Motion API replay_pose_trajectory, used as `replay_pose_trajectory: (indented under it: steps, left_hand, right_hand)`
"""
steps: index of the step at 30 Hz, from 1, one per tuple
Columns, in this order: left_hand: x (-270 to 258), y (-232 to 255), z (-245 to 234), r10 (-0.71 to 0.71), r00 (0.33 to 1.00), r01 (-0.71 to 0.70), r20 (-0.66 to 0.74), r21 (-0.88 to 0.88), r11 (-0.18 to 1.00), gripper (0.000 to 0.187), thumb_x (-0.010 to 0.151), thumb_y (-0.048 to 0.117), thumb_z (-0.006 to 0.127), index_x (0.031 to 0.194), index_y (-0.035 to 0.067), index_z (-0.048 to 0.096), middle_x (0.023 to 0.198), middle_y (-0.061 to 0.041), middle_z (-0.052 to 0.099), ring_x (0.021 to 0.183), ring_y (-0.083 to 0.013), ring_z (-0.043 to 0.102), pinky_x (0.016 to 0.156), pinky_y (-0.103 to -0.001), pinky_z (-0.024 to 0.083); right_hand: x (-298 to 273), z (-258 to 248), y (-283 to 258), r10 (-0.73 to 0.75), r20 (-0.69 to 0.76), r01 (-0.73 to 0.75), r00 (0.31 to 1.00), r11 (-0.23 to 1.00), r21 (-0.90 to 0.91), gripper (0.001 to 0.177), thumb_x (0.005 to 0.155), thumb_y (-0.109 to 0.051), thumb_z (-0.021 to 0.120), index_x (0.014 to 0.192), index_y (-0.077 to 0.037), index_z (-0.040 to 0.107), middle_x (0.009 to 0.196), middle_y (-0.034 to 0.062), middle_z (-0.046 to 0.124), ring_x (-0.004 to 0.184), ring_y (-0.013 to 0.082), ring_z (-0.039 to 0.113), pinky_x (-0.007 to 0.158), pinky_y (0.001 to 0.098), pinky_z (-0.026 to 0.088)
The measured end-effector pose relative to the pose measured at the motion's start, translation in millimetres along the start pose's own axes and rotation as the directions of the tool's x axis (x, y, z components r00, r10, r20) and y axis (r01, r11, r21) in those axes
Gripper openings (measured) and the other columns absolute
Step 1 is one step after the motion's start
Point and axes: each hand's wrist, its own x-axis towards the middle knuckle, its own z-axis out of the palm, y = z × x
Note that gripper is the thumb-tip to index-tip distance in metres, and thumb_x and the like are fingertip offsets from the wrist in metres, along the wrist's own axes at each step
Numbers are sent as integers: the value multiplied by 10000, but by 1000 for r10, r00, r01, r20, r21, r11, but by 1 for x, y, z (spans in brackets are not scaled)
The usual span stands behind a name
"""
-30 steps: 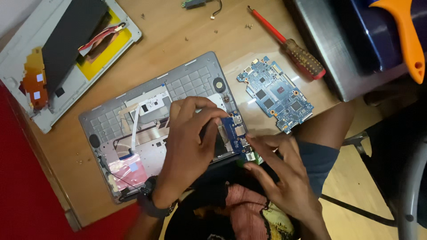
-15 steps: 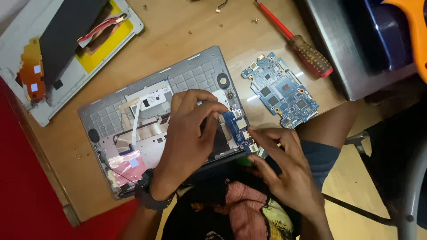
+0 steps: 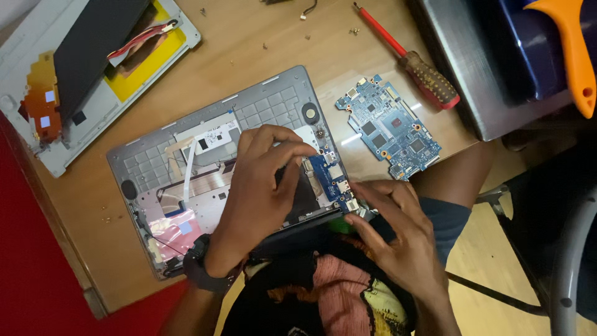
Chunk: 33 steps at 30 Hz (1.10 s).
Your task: The person works on a disassembled laptop, manipulating a small blue circuit board and connecting it to the mainboard. They use their fingers to align and press components into place on the exposed motherboard.
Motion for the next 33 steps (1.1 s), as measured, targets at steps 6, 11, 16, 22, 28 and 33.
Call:
replay_pose_trajectory:
  steps: [6, 11, 16, 22, 28, 33]
  left_hand:
    - [-2, 3, -2, -12, 1000, 13, 24, -37, 999, 208, 1042, 70, 538, 1141, 142, 705, 1126, -43, 622, 1110, -271, 511, 951, -393, 408]
    - [-2, 29, -14, -81, 996, 83, 24, -130, 988, 176, 1020, 217, 582, 1096, 142, 722, 1097, -44, 689, 1109, -236, 610, 947, -374, 453]
    - [-14, 48, -9, -202, 975, 221, 88, -397, 891, 167, 973, 198, 673, 1112, 107, 670, 1041, -18, 721, 952, -117, 724, 871, -242, 571]
    - [-50, 38, 8, 124, 964, -144, 235, 68, 987, 264, 964, 120, 460, 1151, 106, 646, 1243, -106, 695, 1163, -346, 622, 985, -478, 476]
    - [-79, 39, 19, 488, 872, -490, -37, -80, 868, 225, 1028, 73, 627, 1206, -65, 635, 1272, -319, 644, 1249, -535, 653, 1000, -630, 679]
    - [-89, 29, 33, 441, 896, -443, -44, -100, 891, 211, 1023, 87, 637, 1139, -72, 715, 1295, -239, 610, 1273, -478, 612, 1046, -597, 630]
  right_hand:
    - [2, -3, -8, -48, -38, 49, 998, 998, 25, 379, 937, -127, 733, 1296, -25, 671, 1192, 93, 679, 1144, 235, 637, 991, 343, 496]
    - [0, -9, -17, -65, -74, 66, 995, 998, 16, 371, 920, -94, 752, 1271, -13, 662, 1119, 109, 681, 1055, 250, 654, 911, 346, 522]
    - [-3, -6, -19, -90, -136, 90, 987, 996, -2, 351, 920, -101, 740, 1234, 24, 643, 1089, 134, 673, 1001, 261, 647, 932, 342, 503]
    - [-10, -9, -22, -222, -192, 205, 956, 973, -106, 312, 996, -72, 644, 1287, 33, 602, 1181, 204, 646, 1059, 343, 643, 898, 428, 510]
    - [-26, -26, -28, 217, -19, -197, 976, 913, 357, 454, 925, -293, 638, 1266, 1, 692, 1185, 144, 735, 1000, 218, 693, 902, 329, 544]
    - [-29, -16, -27, 347, 15, -290, 938, 758, 585, 449, 830, 18, 777, 1268, 33, 678, 1017, 119, 758, 968, 184, 730, 905, 279, 616]
